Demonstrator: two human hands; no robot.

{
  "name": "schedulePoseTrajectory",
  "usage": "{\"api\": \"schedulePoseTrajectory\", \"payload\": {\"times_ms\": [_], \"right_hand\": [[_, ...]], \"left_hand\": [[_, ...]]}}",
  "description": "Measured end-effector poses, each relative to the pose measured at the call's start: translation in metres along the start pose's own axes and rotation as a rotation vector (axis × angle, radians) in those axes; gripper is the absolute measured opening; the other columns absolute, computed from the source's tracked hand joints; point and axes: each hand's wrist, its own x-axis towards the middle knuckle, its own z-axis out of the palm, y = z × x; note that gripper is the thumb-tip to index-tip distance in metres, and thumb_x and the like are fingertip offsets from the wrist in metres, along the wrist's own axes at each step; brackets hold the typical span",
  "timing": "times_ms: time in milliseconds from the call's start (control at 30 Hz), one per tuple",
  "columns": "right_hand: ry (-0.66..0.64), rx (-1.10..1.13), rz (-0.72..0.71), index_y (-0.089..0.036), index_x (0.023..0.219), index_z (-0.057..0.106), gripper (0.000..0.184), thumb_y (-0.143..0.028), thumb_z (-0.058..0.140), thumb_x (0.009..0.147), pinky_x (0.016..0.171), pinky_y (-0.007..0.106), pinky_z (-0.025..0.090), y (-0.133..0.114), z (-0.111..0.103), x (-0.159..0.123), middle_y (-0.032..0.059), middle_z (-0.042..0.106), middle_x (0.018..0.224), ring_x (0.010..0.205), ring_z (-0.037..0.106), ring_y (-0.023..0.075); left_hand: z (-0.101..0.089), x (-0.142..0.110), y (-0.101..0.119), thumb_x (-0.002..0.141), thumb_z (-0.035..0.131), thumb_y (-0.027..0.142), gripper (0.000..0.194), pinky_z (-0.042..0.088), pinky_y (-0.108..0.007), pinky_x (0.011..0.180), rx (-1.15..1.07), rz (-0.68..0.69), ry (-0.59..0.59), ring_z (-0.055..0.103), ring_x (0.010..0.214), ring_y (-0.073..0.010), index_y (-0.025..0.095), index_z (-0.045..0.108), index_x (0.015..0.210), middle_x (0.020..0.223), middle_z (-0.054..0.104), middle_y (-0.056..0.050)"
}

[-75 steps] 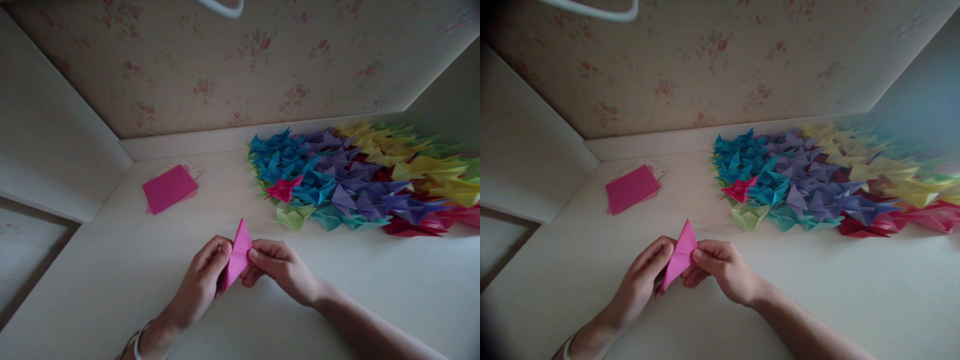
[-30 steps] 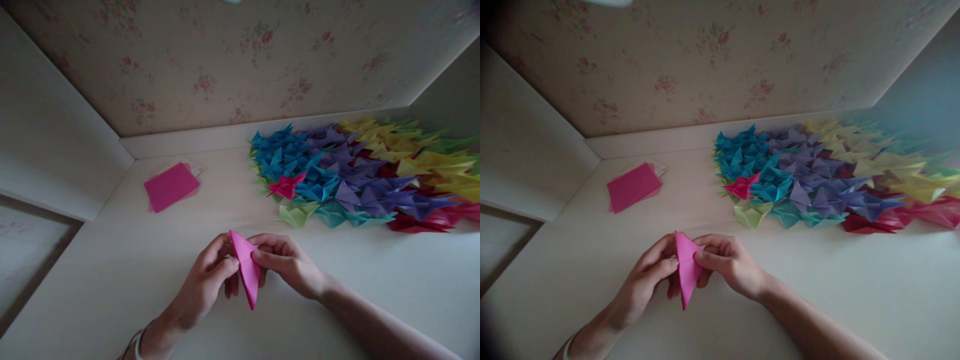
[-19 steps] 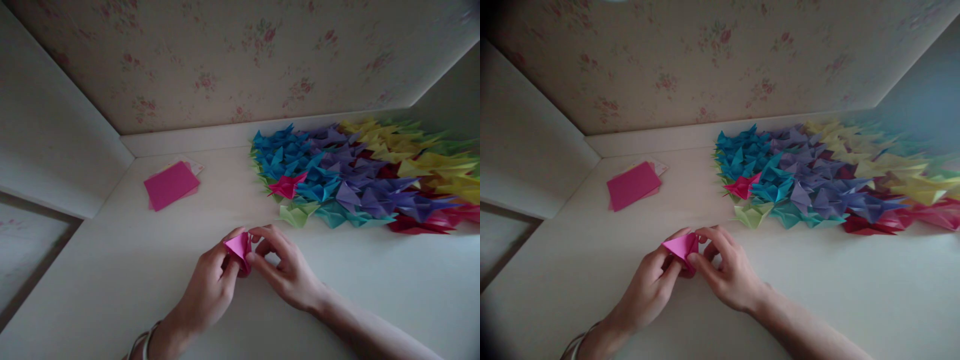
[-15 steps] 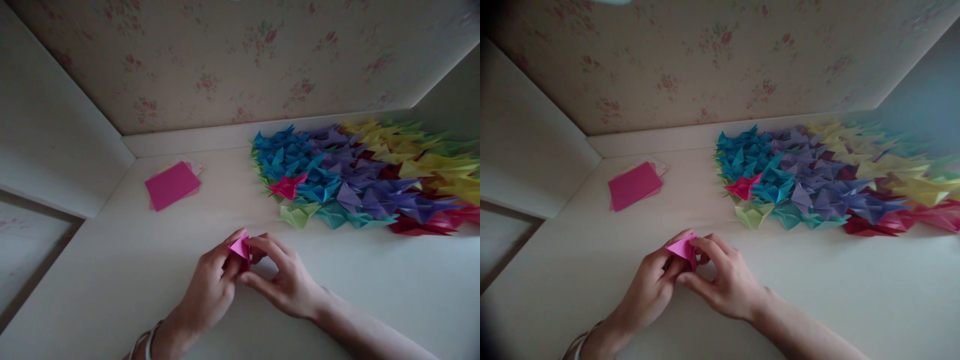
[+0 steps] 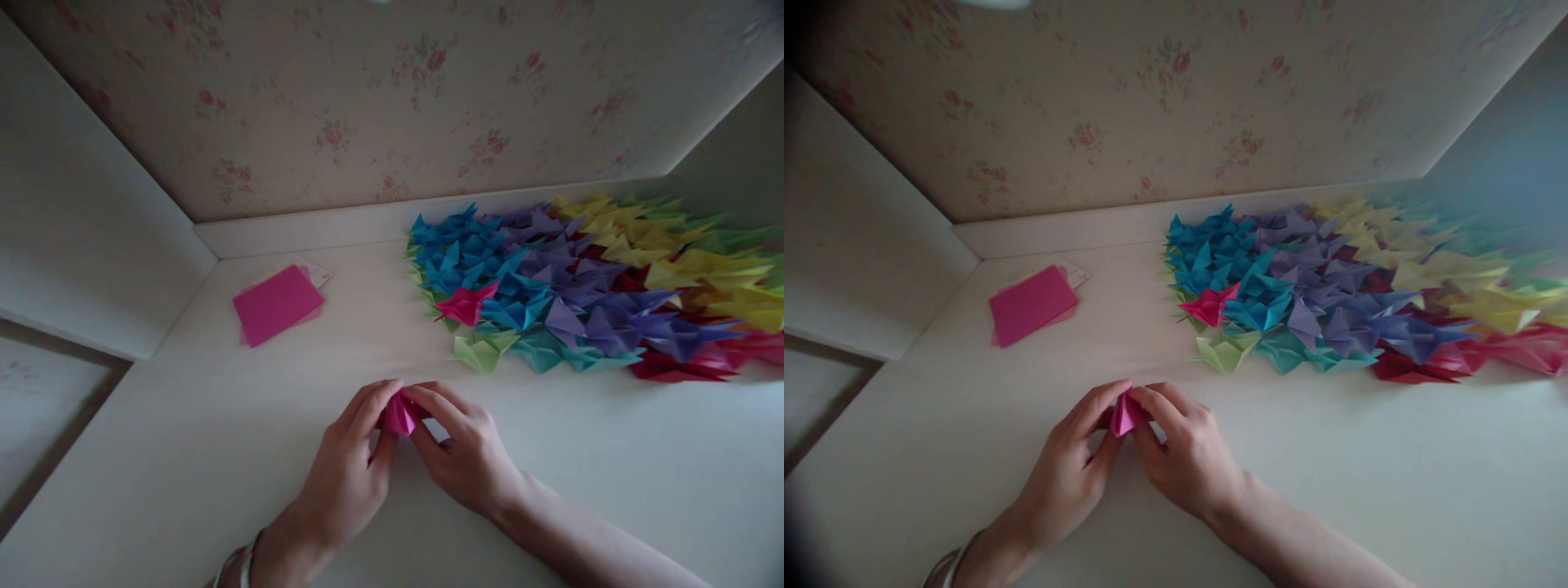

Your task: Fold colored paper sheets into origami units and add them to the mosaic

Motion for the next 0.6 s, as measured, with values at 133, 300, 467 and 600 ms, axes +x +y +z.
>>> {"api": "schedulePoseTrajectory", "payload": {"times_ms": [133,300,467,600], "right_hand": [[0.021,-0.170,-0.067,-0.019,0.099,0.064,0.028,-0.004,0.050,0.080,0.060,0.026,0.055,0.002,-0.002,-0.001,0.0070,0.072,0.086,0.070,0.068,0.0182],[0.002,-0.242,-0.108,-0.019,0.093,0.062,0.021,-0.006,0.050,0.082,0.058,0.025,0.054,0.002,-0.004,0.000,0.0064,0.073,0.083,0.066,0.067,0.0174],[-0.021,-0.219,-0.162,-0.019,0.104,0.062,0.026,-0.006,0.048,0.087,0.065,0.028,0.057,0.001,-0.006,0.001,0.0085,0.077,0.093,0.074,0.073,0.0191],[0.003,-0.271,-0.250,-0.017,0.111,0.061,0.024,-0.007,0.051,0.091,0.066,0.030,0.058,0.000,-0.007,0.001,0.0102,0.078,0.096,0.076,0.074,0.0207]], "left_hand": [[0.005,-0.007,-0.001,0.089,0.053,0.005,0.048,0.060,-0.033,0.091,-0.015,-0.031,-0.023,0.067,0.112,-0.0233,0.025,0.050,0.133,0.137,0.059,-0.010],[0.008,-0.011,-0.004,0.090,0.057,0.010,0.054,0.055,-0.037,0.101,0.034,0.045,-0.047,0.054,0.132,-0.0274,0.025,0.044,0.140,0.149,0.049,-0.013],[0.008,-0.012,-0.005,0.093,0.052,0.009,0.062,0.047,-0.040,0.110,0.116,0.105,-0.041,0.044,0.141,-0.0266,0.027,0.035,0.149,0.157,0.041,-0.011],[0.008,-0.012,-0.003,0.095,0.049,0.009,0.063,0.041,-0.043,0.115,0.143,0.070,-0.026,0.039,0.144,-0.0268,0.026,0.031,0.153,0.159,0.038,-0.011]]}}
